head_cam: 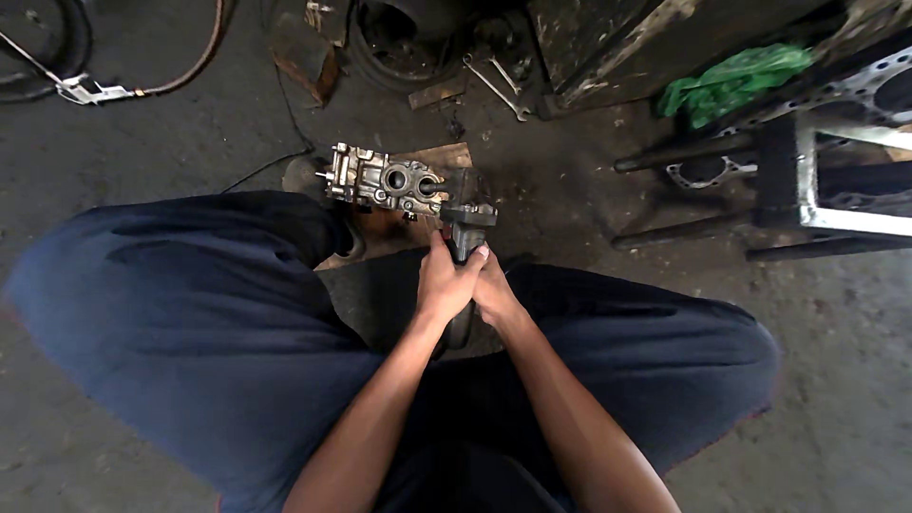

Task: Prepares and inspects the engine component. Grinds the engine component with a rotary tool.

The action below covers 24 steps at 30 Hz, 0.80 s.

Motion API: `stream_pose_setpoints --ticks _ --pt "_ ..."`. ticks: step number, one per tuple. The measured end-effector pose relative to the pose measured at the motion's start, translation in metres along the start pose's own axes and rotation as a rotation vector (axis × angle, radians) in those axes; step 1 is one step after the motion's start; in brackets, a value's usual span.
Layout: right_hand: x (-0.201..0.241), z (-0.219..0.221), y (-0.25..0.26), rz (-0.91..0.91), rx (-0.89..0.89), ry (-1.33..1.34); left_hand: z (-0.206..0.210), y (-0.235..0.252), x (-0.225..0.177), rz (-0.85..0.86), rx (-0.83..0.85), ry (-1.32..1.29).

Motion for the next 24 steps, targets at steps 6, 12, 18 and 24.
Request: stream_pose_setpoints --ticks 6,12,18,24 --pt "0.002 0.002 0.000 -0.010 -0.009 0.007 0.000 0.001 -0.001 -0.001 -0.011 -0.009" --pt "0.002 0.008 -0.001 -0.031 -0.021 0.031 -0.004 0.001 -0.002 -0.001 -0.013 0.004" --pt "0.002 0.010 -0.001 -0.057 -0.038 0.011 -0.004 0.002 0.000 0.009 -0.022 -0.023" --pt "0.000 0.010 0.001 -0.085 -0.034 -0.007 -0.006 0.006 0.003 0.033 -0.006 -0.010"
Point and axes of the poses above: each hand's wrist, its own y-axis towards the middle knuckle, its own z-axis out of the palm, x = y × z, the point moved 1 cm from there along y, towards the middle knuckle, and after that the axes turned 11 degrees about y, right-handed, at the moved point
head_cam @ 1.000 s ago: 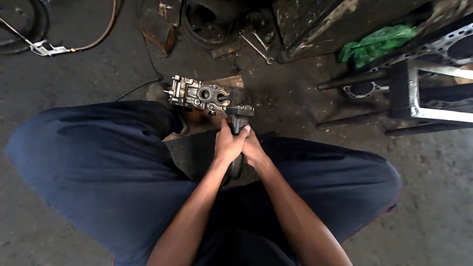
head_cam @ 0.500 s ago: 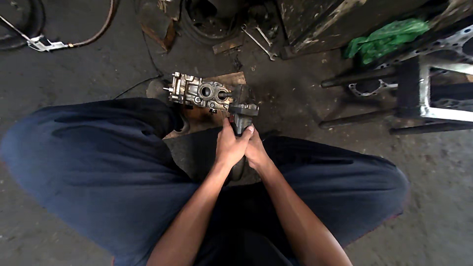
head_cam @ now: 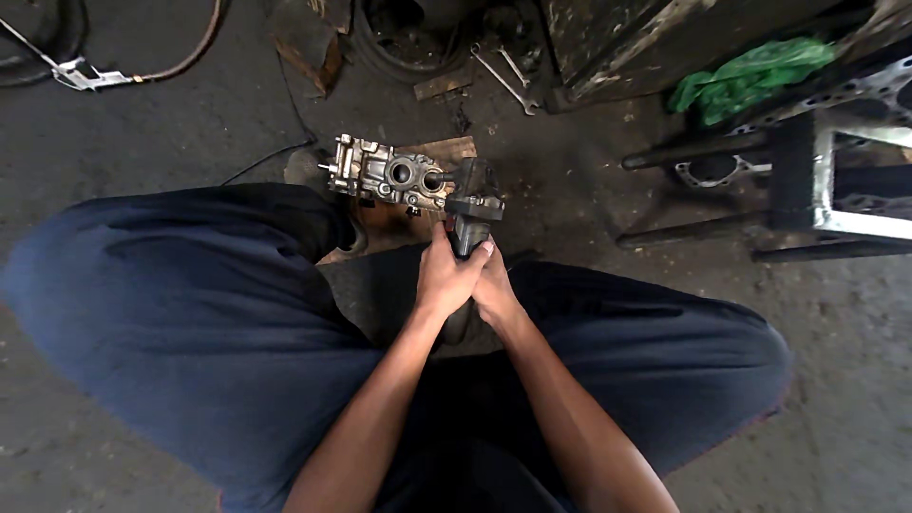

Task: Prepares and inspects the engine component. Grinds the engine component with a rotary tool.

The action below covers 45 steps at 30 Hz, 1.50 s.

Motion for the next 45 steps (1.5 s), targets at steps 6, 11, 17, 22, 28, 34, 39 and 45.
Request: stream_pose_setpoints --ticks 6,11,17,22,28,34,39,45 --pt "-0.001 0.002 0.001 -0.007 -0.023 0.012 0.002 0.004 0.005 0.038 0.003 -0.055" --pt "-0.003 0.004 0.001 -0.020 -0.044 0.015 0.002 0.007 0.008 0.050 0.011 -0.058" --pt "-0.011 0.007 0.000 -0.017 -0.059 0.034 0.000 0.008 0.011 0.032 0.008 -0.040" --pt "-0.028 0.006 0.005 -0.007 -0.038 0.083 0.001 0.014 0.019 0.013 -0.016 -0.028" --pt "-0.041 0.009 0.013 0.013 -0.017 0.051 0.000 0.024 0.030 -0.024 -0.048 -0.036" --pt "-0.050 0.010 0.020 0.002 -0.003 0.056 0.001 0.033 0.039 -0.017 -0.060 -0.040" --pt "-0.057 0.010 0.025 0.030 -0.006 0.041 0.000 0.038 0.045 -0.017 -0.048 -0.048" --pt "-0.063 0.013 0.029 0.021 0.013 0.032 0.000 0.044 0.054 -0.021 -0.042 -0.060"
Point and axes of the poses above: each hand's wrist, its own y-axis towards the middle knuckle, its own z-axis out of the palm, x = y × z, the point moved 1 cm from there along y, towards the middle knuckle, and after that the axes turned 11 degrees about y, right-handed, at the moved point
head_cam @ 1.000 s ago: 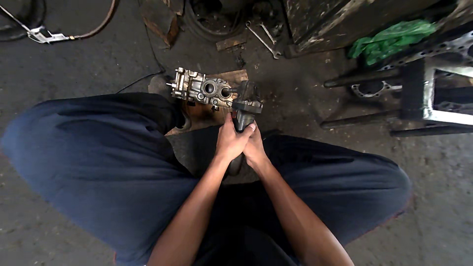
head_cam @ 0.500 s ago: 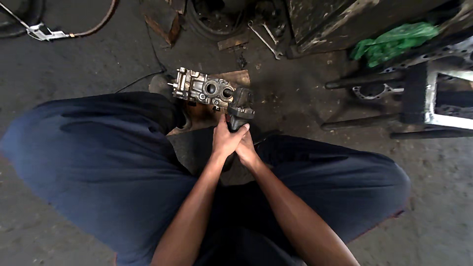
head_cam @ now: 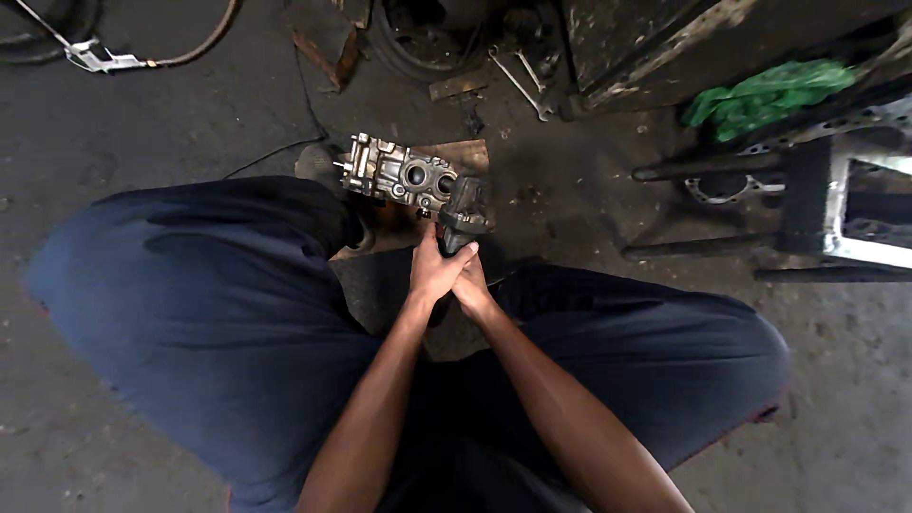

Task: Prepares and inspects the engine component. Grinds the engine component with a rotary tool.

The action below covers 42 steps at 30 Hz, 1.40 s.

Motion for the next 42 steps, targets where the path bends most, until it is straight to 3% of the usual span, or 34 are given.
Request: stream_pose_setpoints --ticks 20,42 --pt "-0.004 0.002 0.001 -0.044 0.004 0.052 -0.003 0.000 -0.003 0.008 0.003 0.052" --pt "0.027 -0.001 -0.028 -0.015 -0.071 0.051 -0.002 -0.029 -0.027 0.084 -0.011 0.124"
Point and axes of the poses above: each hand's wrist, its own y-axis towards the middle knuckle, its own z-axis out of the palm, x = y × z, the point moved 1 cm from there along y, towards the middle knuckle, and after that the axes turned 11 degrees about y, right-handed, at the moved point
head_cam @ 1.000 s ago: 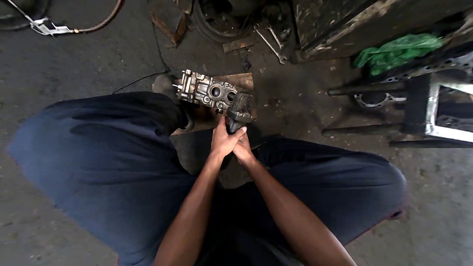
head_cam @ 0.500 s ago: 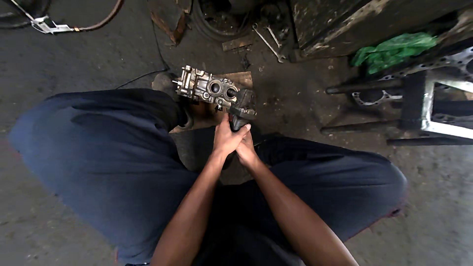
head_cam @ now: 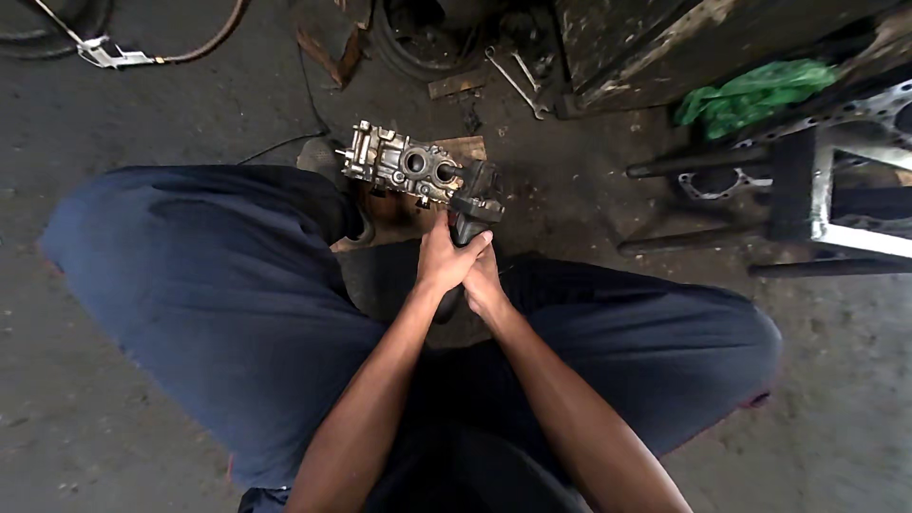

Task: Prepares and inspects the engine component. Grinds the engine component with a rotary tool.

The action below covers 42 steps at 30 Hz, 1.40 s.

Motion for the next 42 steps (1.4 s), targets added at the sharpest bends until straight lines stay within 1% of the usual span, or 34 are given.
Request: stream_pose_setpoints --ticks 16,19,23,27,32,37,42 --pt "0.013 0.001 -0.006 -0.006 0.015 0.008 -0.004 -0.008 -0.012 -0.002 0.000 -0.011" --pt "0.015 -0.001 -0.009 -0.021 -0.011 0.015 -0.002 -0.011 -0.014 0.017 -0.005 -0.025" --pt "0.026 -0.005 -0.018 -0.070 -0.078 -0.035 -0.002 -0.023 -0.028 0.024 0.022 -0.053" --pt "0.033 -0.011 -0.020 -0.105 -0.057 -0.065 0.002 -0.029 -0.040 -0.008 0.038 -0.067" --pt "0.024 -0.011 -0.013 -0.084 -0.054 -0.104 0.004 -0.022 -0.030 -0.055 0.047 -0.059" --pt "0.023 -0.004 -0.003 -0.060 -0.064 -0.113 0.003 -0.010 -0.023 -0.046 0.019 -0.067" --pt "0.024 -0.002 -0.005 -0.051 -0.064 -0.151 0.001 -0.010 -0.020 -0.035 0.012 -0.098"
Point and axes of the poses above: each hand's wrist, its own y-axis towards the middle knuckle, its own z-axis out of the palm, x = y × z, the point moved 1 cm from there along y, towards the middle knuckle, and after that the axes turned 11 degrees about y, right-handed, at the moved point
